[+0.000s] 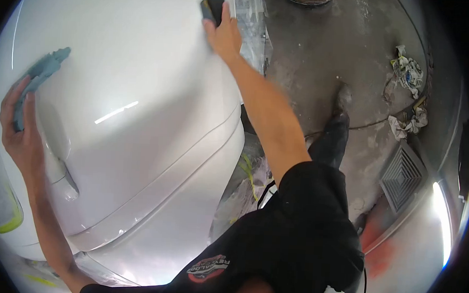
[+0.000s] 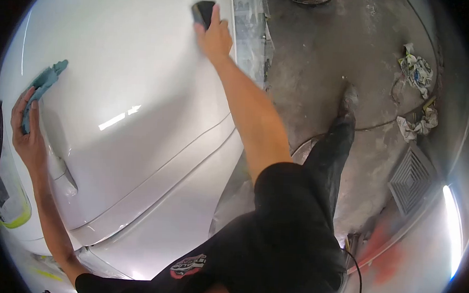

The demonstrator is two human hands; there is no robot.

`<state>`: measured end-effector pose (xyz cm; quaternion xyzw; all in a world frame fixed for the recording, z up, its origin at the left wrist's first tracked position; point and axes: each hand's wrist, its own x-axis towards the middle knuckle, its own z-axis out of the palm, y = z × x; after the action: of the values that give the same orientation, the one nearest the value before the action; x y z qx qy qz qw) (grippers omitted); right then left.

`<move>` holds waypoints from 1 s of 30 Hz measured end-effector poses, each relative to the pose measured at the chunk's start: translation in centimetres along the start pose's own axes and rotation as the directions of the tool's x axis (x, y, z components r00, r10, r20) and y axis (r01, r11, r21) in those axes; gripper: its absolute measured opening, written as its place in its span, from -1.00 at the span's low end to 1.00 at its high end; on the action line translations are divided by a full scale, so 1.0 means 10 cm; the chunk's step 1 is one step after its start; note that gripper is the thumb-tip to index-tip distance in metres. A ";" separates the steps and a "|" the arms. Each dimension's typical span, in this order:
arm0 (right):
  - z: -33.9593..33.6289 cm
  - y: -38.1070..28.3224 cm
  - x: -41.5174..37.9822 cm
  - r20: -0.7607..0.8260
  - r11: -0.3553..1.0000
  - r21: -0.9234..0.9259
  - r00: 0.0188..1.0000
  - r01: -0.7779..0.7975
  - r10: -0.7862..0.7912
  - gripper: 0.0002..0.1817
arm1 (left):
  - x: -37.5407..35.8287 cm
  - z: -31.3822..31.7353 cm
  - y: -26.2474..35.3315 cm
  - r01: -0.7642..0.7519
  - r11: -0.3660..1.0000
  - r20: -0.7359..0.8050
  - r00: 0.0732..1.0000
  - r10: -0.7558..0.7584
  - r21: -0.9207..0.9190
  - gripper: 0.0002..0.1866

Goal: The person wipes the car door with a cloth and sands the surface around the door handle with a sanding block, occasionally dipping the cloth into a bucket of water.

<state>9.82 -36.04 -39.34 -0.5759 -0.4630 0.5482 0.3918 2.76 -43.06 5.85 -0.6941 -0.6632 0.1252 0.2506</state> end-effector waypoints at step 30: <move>-0.01 -0.64 -1.15 0.070 0.961 0.139 0.966 0.238 -0.249 -0.08 | -0.06 -0.02 0.06 0.164 0.949 -0.024 0.984 -0.177 -0.269 -0.78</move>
<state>9.56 -45.46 -30.12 -0.4637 -0.5104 0.5491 0.4722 3.28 -43.72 5.60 -0.6645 -0.7251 -0.0037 0.1809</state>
